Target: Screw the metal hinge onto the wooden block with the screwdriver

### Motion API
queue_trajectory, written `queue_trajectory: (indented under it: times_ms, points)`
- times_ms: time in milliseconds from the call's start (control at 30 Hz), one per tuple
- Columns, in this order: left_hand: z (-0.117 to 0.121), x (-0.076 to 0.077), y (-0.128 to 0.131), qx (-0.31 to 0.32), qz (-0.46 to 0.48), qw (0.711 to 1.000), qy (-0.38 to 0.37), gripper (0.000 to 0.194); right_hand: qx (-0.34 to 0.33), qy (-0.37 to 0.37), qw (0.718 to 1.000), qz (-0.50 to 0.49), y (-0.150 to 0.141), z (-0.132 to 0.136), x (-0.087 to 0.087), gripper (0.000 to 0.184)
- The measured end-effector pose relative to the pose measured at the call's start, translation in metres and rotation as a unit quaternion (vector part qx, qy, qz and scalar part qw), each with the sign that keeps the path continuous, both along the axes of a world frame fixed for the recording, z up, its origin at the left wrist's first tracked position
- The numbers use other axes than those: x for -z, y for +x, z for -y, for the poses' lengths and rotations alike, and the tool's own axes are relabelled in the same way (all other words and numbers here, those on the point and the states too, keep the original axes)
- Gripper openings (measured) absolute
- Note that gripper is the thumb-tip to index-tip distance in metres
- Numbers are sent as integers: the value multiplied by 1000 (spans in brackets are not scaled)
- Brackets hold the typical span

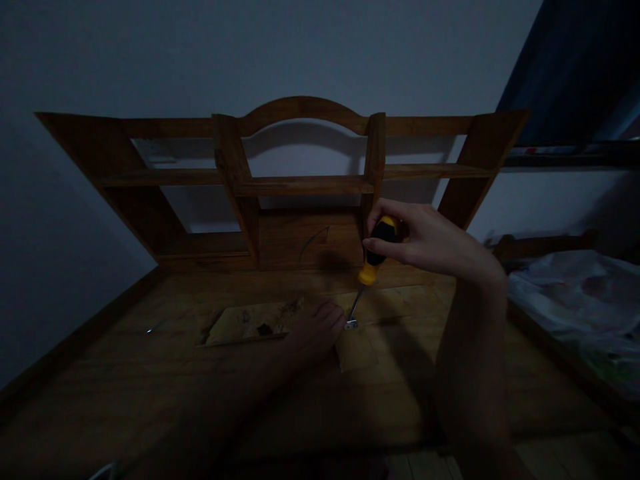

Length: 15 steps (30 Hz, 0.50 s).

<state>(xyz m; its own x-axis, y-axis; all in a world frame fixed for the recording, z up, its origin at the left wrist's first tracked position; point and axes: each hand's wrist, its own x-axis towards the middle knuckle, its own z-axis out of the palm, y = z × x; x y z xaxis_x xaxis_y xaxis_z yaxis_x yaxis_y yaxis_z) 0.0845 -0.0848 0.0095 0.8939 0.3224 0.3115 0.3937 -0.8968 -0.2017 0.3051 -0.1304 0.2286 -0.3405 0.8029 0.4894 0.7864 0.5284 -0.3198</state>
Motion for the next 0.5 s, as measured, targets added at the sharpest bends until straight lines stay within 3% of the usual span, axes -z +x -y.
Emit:
queue_trajectory:
  times_ms: [167, 333, 500]
  points:
    - [9, -5, 5, -19, -20, 999, 23, 18, -12, -7, 1000, -12, -2, -12, 6, 12]
    - [10, -19, 12, 12, -58, 995, 82, 25, -3, -5, 1000, -8, -2, -14, 7, 13]
    - [8, -28, 16, 8, -62, 997, 42, 22, 15, 17, 999, -32, 17, 1, 2, 14]
